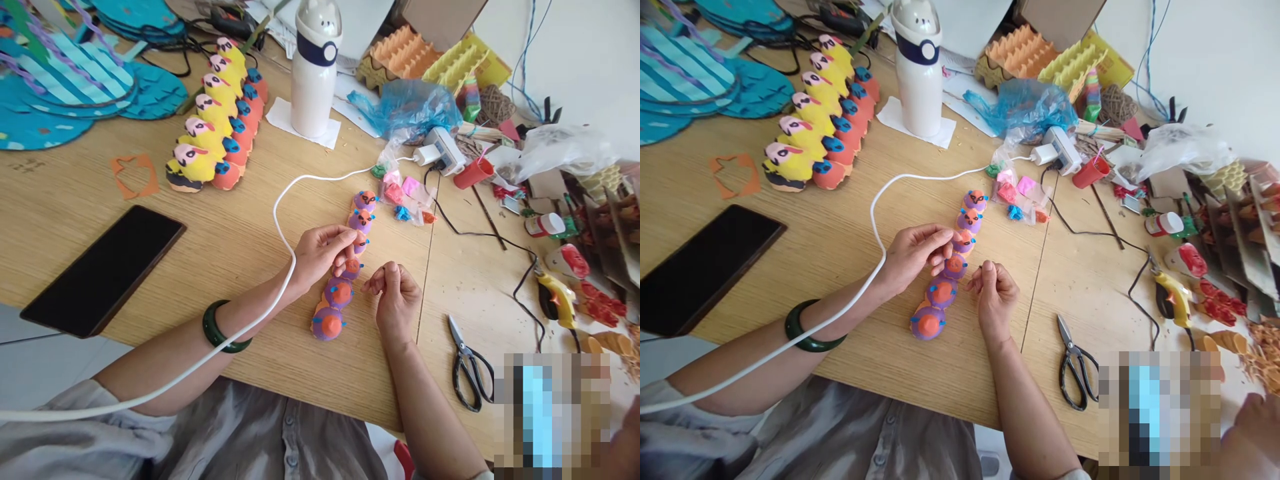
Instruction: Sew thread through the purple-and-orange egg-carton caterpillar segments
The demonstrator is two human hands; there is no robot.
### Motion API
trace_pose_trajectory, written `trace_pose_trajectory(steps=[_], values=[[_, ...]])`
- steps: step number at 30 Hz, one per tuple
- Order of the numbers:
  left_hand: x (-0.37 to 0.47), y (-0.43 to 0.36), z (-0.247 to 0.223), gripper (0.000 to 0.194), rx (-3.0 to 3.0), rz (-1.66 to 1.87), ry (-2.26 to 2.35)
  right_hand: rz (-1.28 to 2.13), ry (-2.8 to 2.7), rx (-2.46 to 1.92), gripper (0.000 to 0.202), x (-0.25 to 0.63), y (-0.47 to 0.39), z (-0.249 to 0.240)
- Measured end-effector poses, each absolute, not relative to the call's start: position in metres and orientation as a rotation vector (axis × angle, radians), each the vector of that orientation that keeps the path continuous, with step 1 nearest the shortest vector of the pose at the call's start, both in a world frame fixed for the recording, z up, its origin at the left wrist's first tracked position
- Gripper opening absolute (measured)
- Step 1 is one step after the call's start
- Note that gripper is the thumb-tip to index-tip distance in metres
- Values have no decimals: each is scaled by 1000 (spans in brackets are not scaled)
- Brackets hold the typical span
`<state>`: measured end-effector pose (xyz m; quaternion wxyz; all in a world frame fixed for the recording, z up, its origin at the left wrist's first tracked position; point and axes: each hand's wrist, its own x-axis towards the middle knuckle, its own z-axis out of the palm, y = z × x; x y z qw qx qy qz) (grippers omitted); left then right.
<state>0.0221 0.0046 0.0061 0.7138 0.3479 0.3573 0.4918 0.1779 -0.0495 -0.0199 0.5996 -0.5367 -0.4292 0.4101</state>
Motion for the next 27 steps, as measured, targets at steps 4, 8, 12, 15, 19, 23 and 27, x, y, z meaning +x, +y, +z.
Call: trace_pose_trajectory(steps=[4,8,12,15,19,23,27], values=[[22,5,7,37,764,1093,814,990,-897,-1218,30,178,-47,-20],[22,3,7,41,784,1048,831,1042,-845,-1213,30,178,-45,-17],[22,3,7,28,841,1049,831,1055,-843,-1223,25,178,-44,-17],[22,3,8,14,825,1072,798,1044,-864,-1245,26,178,-44,-18],[22,3,11,10,746,1054,814,1047,-909,-1257,24,178,-45,-17],[21,0,12,21,836,927,903,1015,-938,-1297,26,178,-46,-16],[21,-4,9,25,1123,896,953,979,-1011,-1284,20,179,-49,-16]])
